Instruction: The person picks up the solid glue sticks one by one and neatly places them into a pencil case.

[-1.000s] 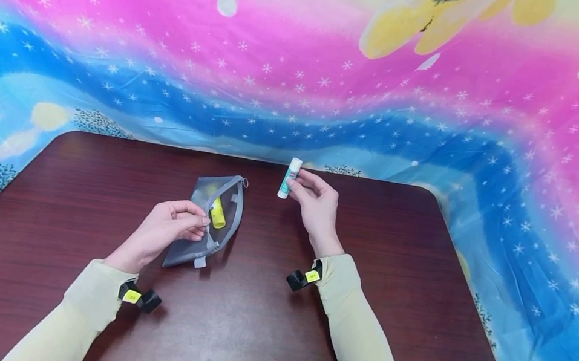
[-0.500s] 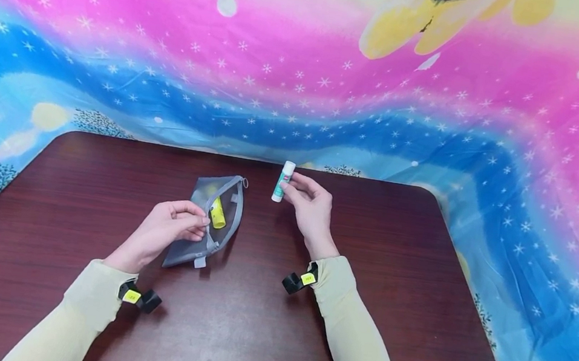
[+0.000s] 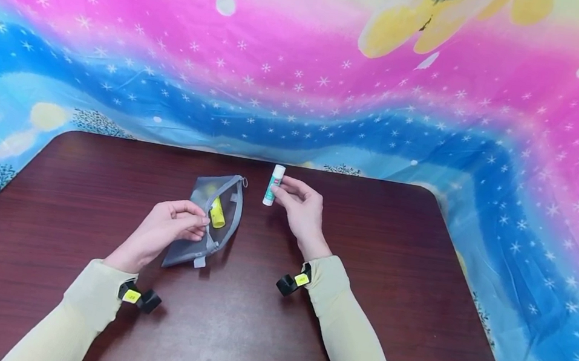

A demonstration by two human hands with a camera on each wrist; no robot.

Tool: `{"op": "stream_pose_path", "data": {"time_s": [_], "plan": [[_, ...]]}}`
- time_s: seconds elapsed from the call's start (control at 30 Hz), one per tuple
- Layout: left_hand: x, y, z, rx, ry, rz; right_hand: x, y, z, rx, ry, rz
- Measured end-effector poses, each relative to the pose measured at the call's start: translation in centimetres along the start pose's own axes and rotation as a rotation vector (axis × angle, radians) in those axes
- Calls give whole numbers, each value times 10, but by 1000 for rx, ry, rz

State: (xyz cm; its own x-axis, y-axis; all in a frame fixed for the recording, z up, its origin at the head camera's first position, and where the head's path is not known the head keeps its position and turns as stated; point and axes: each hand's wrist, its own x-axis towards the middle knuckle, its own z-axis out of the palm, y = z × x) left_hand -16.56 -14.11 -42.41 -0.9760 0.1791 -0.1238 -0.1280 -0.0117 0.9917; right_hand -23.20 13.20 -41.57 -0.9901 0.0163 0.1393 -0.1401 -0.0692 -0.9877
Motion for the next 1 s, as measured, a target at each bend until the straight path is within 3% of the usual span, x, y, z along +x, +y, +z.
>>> {"op": "stream_pose_path", "data": {"time_s": [0.43, 1.0], "plan": [[2, 0, 0, 1, -1, 2, 1, 10, 9, -20, -32, 38], [0, 0, 1, 13, 1, -4, -7, 29, 24, -67, -95, 157]]}}
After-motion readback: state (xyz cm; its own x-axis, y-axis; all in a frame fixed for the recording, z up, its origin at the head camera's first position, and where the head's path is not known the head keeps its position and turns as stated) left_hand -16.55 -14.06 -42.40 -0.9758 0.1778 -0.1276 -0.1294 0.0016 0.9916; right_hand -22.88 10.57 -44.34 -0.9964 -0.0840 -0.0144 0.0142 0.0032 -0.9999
